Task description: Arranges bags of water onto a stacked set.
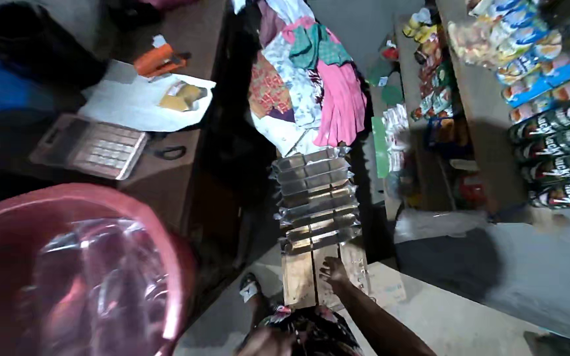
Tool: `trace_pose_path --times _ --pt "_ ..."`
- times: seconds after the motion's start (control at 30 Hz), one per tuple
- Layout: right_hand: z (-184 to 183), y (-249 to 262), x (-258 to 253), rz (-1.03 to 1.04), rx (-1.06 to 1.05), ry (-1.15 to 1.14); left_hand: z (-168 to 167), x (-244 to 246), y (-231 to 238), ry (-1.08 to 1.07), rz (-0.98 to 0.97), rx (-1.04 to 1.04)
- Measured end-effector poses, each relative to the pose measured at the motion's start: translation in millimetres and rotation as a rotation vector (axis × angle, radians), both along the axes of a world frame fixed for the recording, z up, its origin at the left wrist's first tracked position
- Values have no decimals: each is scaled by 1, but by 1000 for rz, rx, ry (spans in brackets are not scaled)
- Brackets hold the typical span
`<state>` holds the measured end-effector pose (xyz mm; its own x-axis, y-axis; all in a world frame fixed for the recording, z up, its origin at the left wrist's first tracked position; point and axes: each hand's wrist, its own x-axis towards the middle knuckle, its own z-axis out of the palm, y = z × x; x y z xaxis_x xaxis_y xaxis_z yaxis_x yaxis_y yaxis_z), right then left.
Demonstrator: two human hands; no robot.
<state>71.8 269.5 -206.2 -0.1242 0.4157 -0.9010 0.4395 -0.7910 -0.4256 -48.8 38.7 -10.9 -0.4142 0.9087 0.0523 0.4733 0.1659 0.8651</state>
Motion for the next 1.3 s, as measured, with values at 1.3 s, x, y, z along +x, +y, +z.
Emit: trace_pose_path --times 1.3 --pt "-11 -10 88 -69 134 174 -131 21 128 -380 -61 -678"
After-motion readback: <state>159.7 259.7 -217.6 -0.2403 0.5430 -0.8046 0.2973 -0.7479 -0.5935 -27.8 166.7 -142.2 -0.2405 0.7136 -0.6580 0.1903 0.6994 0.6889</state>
